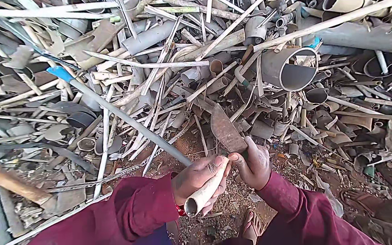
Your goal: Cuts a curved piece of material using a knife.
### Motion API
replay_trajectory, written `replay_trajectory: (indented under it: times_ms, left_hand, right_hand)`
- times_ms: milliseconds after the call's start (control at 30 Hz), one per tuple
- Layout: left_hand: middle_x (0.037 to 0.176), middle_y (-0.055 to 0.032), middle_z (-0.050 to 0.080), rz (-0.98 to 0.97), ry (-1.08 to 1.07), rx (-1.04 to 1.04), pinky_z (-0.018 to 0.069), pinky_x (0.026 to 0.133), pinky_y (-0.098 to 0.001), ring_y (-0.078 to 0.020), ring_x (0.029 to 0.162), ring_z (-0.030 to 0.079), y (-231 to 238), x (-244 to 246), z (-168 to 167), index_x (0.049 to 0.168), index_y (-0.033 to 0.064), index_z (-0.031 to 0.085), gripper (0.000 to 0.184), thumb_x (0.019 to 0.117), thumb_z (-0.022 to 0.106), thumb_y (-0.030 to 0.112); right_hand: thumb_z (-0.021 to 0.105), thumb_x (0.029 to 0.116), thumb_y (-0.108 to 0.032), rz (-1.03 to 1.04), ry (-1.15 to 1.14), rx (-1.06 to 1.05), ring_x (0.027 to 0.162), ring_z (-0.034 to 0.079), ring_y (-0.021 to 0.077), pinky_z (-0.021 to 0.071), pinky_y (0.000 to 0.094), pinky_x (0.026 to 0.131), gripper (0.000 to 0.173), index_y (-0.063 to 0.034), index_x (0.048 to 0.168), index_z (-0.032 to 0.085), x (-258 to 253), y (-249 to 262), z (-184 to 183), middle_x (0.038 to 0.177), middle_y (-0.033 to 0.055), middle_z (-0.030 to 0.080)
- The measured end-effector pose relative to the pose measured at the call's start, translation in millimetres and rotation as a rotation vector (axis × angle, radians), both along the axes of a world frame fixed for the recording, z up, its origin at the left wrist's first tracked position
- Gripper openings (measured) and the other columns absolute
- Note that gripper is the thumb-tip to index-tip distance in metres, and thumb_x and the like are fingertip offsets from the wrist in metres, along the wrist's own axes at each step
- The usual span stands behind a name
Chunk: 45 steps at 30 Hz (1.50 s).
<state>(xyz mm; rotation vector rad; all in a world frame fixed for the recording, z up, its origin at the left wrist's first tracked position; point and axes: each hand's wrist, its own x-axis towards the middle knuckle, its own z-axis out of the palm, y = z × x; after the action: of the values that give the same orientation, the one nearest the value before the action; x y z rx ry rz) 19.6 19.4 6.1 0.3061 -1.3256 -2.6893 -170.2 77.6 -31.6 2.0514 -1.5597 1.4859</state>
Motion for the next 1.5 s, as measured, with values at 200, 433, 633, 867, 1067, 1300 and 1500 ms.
replay_trajectory:
  times_ms: [200,433,633,867,1067,1300,1500]
  left_hand:
    - [0.058,0.0111,0.053,0.122,-0.150,-0.149,0.0500,0.041,-0.0160,0.0004,0.044,0.054,-0.1,-0.2,8.5,0.101,0.0171,0.051,0.027,0.1080,0.029,0.030]
    - [0.062,0.0116,0.049,0.399,-0.369,-0.575,0.0471,0.043,-0.0149,0.0022,0.045,0.050,12.0,-8.3,12.3,0.100,0.0128,0.054,0.028,0.1101,0.031,0.026]
    - [0.063,0.0050,0.054,0.410,-0.507,-0.516,0.0472,0.045,-0.0149,0.0009,0.046,0.052,-24.6,-11.2,-23.1,0.100,0.0031,0.056,0.023,0.1099,0.038,0.012]
    - [0.078,0.0014,0.061,0.361,-0.365,-0.350,0.0585,0.069,-0.0242,-0.0086,0.067,0.064,-27.7,-16.9,-18.7,0.113,0.0046,0.053,0.025,0.1114,0.030,0.016]
    - [0.080,-0.0009,0.055,0.514,-0.532,-0.317,0.0496,0.063,-0.0187,-0.0053,0.063,0.054,-16.5,-25.8,-12.8,0.106,0.0012,0.053,0.011,0.0983,0.057,-0.004]
    - [0.074,0.0005,0.057,0.377,-0.663,-0.295,0.0305,0.041,-0.0148,0.0010,0.045,0.037,-15.9,-28.2,-4.7,0.117,0.0023,0.057,0.024,0.0976,0.068,0.010]
    - [0.075,-0.0015,0.064,0.887,-0.651,-0.013,0.0243,0.037,-0.0150,0.0013,0.041,0.031,-21.9,1.0,15.3,0.111,0.0050,0.060,0.010,0.1021,0.060,0.009]
  right_hand:
    - [0.047,0.1080,-0.042,0.252,-0.296,0.264,0.059,0.053,0.0003,0.0475,0.0190,0.058,0.047,0.0025,0.098,0.060,-0.2,3.2,-4.6,0.067,-0.0002,0.056]
    - [0.050,0.1071,-0.035,0.285,-0.446,0.378,0.053,0.045,-0.0050,0.0412,0.0148,0.052,0.034,-0.0037,0.097,0.058,4.1,2.0,-3.1,0.064,-0.0084,0.049]
    - [0.053,0.1053,-0.039,0.276,-0.387,0.380,0.057,0.053,0.0022,0.0470,0.0220,0.056,0.043,0.0021,0.098,0.063,26.4,4.0,1.5,0.066,-0.0006,0.056]
    - [0.040,0.1116,-0.035,-0.083,-0.787,0.822,0.053,0.052,0.0106,0.0484,0.0277,0.053,0.033,-0.0069,0.115,0.056,-15.9,-12.4,7.1,0.071,0.0022,0.054]
    - [0.034,0.1118,-0.009,0.037,-1.210,0.738,0.062,0.062,0.0063,0.0545,0.0204,0.061,0.022,-0.0003,0.113,0.054,23.6,-2.3,0.8,0.077,0.0026,0.062]
    - [0.022,0.1128,-0.028,0.179,-0.945,0.599,0.091,0.067,0.0058,0.0557,0.0283,0.083,0.047,-0.0034,0.123,0.061,17.8,-35.2,-8.4,0.103,0.0019,0.072]
    - [0.043,0.1106,-0.022,-0.306,-0.575,1.263,0.111,0.067,0.0369,0.0504,0.0518,0.101,0.041,0.0063,0.137,0.057,-15.2,-77.9,-131.2,0.123,0.0273,0.067]
